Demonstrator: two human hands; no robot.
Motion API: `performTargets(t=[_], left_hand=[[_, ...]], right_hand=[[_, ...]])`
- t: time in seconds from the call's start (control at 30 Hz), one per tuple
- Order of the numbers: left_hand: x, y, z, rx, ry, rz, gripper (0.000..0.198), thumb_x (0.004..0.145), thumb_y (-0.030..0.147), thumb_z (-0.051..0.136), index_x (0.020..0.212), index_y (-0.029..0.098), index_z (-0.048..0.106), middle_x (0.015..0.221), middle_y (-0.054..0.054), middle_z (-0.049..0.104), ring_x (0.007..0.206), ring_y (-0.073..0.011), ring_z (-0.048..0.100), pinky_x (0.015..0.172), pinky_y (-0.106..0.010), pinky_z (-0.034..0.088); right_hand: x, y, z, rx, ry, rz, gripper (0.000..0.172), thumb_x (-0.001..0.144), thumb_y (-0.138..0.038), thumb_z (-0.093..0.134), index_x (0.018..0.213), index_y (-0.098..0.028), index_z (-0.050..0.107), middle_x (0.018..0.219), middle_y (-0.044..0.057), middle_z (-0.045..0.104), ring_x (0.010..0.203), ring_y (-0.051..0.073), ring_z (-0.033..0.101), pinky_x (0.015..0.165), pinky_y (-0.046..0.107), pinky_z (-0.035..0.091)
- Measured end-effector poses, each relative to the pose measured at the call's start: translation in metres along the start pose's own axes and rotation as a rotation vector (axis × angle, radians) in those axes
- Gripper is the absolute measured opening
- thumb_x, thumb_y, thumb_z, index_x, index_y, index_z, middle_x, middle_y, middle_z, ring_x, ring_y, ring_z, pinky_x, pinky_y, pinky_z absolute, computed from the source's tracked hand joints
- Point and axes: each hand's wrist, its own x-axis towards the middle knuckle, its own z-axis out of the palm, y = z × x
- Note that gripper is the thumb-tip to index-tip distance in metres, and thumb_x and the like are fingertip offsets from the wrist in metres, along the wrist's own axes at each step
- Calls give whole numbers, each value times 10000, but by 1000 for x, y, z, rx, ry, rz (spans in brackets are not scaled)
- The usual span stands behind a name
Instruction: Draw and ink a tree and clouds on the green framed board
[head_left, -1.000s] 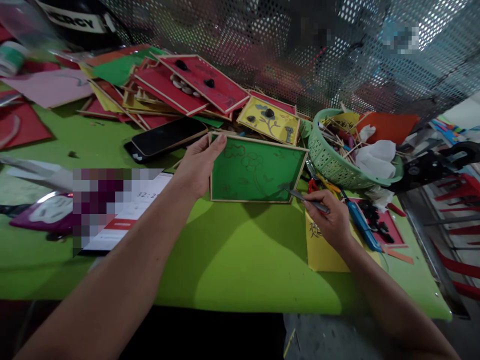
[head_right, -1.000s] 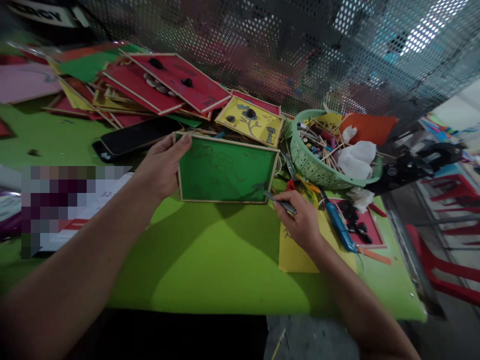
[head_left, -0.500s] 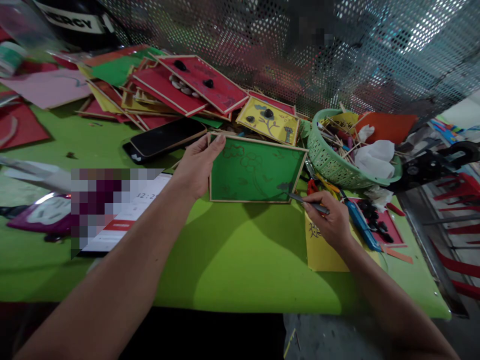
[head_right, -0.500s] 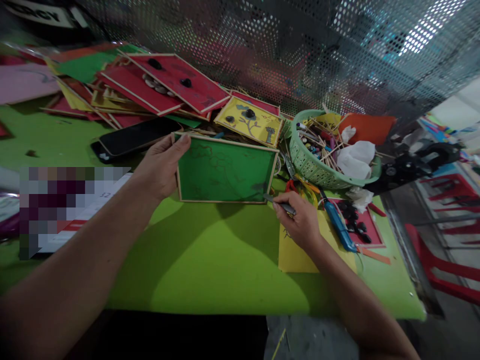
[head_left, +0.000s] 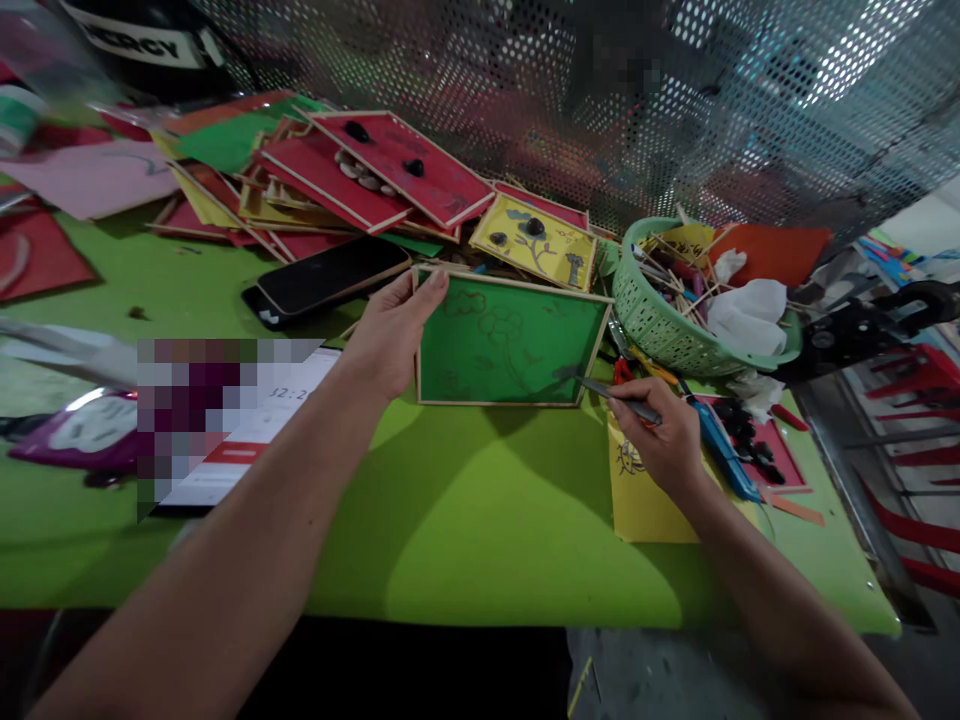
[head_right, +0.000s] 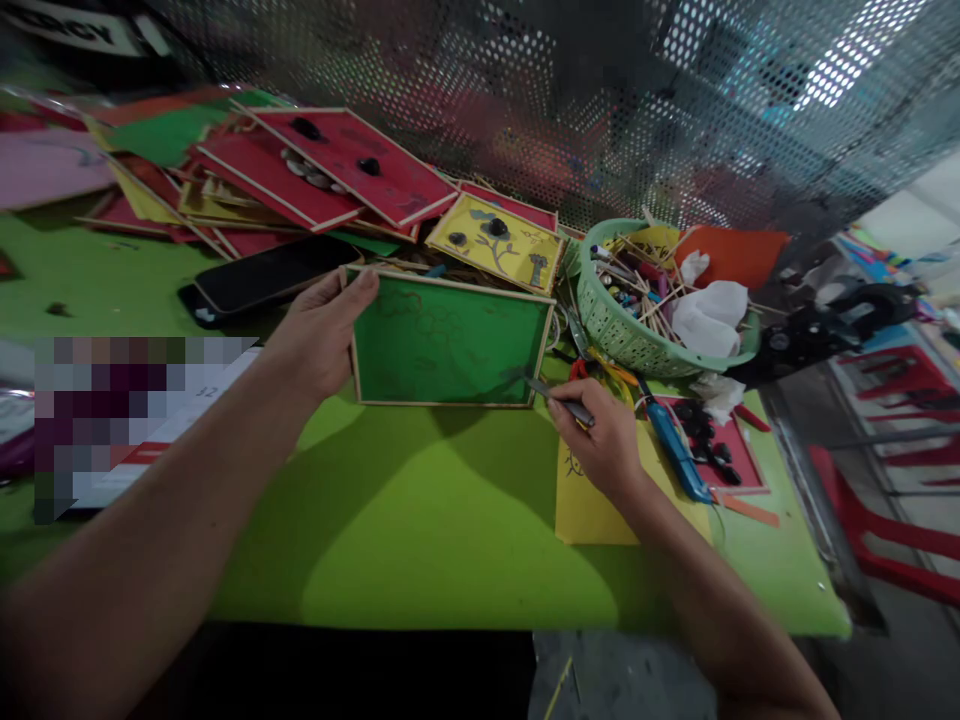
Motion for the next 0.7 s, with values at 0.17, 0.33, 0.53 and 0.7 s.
performTargets(t=[0.17,0.33,0.53,0.7], left_hand=[[0,1,0,17,21,-12,287,757,380,858,883,193,681,826,-52,774,982,-271,748,888,-451,620],[-1,1,1,5,29,-15,280,743,380,866,855,208,676,814,-40,777,963,-269,753,881,-448,626],[0,1,-1,33,8,-10,304,757,413,856,869,200,671,857,-70,783,999,-286,748,891,-467,625],[0,1,-1,23,4,-8,299,758,406,858,870,201,673,856,-61,783,992,-276,750,886,-452,624]], right_hand=[[0,0,0,-1,-22,-7,77,919,-263,632,903,-222,696,756,7,718,574,128,600,561,250,458],[1,-1,0,-15,14,-9,84,923,-276,638,903,-222,699,746,8,710,565,130,587,558,255,465],[1,0,0,-26,6,-5,95,927,-291,634,902,-230,702,760,13,718,571,137,595,569,262,484],[1,1,0,-21,-14,-15,86,928,-278,634,908,-228,701,752,5,713,556,130,587,568,257,480]])
